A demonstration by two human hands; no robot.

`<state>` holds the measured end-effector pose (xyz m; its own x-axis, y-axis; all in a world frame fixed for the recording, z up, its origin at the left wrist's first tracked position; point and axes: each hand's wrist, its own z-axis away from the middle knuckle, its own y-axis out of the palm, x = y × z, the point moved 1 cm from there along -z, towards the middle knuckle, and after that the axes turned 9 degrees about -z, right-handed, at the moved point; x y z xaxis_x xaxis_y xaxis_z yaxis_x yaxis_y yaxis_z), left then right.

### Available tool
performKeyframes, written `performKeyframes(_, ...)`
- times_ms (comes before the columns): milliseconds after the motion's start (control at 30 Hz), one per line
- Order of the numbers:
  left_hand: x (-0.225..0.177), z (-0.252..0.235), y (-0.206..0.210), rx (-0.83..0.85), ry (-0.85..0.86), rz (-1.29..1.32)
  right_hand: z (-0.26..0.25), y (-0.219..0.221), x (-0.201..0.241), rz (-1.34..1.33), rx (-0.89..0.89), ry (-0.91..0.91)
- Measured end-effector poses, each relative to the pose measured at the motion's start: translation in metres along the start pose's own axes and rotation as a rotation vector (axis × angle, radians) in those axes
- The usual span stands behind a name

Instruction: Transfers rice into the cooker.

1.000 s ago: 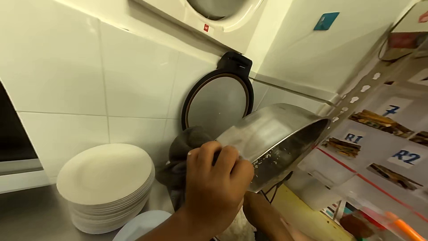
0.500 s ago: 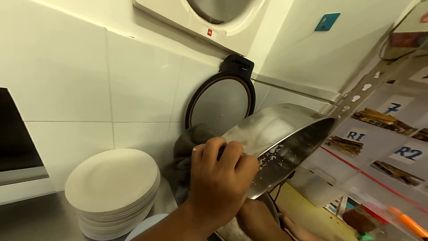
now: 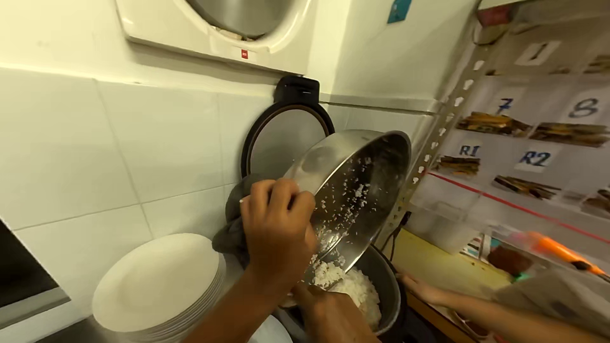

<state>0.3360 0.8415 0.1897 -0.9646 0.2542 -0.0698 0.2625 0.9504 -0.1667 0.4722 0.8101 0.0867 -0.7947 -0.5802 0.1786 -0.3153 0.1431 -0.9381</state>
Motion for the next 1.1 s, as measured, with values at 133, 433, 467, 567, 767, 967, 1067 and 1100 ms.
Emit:
performKeyframes(133,0.006,-0.001,-0.003,-0.034,-0.025,-0.035,-0.013,0.013,-0.065,0.054,0.531,0.512)
performKeyframes(433,0.003,0.001,-0.008,-0.049,-0.057,-0.029,-0.034,-0.005,-0.044,0.116,0.536,0.314)
performKeyframes(467,0.003,0.002,-0.010,-0.053,-0.060,-0.033,-0.032,0.002,-0.060,0.128,0.551,0.350)
performKeyframes(567,0.008,0.004,-0.017,-0.073,-0.083,-0.052,-0.026,-0.006,-0.112,0.151,0.507,0.465)
performKeyframes(767,0.008,0.009,-0.024,-0.069,-0.068,-0.048,-0.064,-0.008,-0.099,-0.091,0.497,0.400)
performKeyframes(967,0.012,0.016,-0.031,-0.145,-0.080,-0.033,-0.045,-0.025,-0.117,0.074,0.453,0.485)
performKeyframes(1067,0.007,0.019,-0.031,-0.153,-0.051,-0.027,-0.063,-0.022,-0.099,0.021,0.385,0.448)
performKeyframes(1100,0.004,0.019,-0.032,-0.161,-0.043,-0.026,-0.068,-0.013,-0.097,0.032,0.393,0.482)
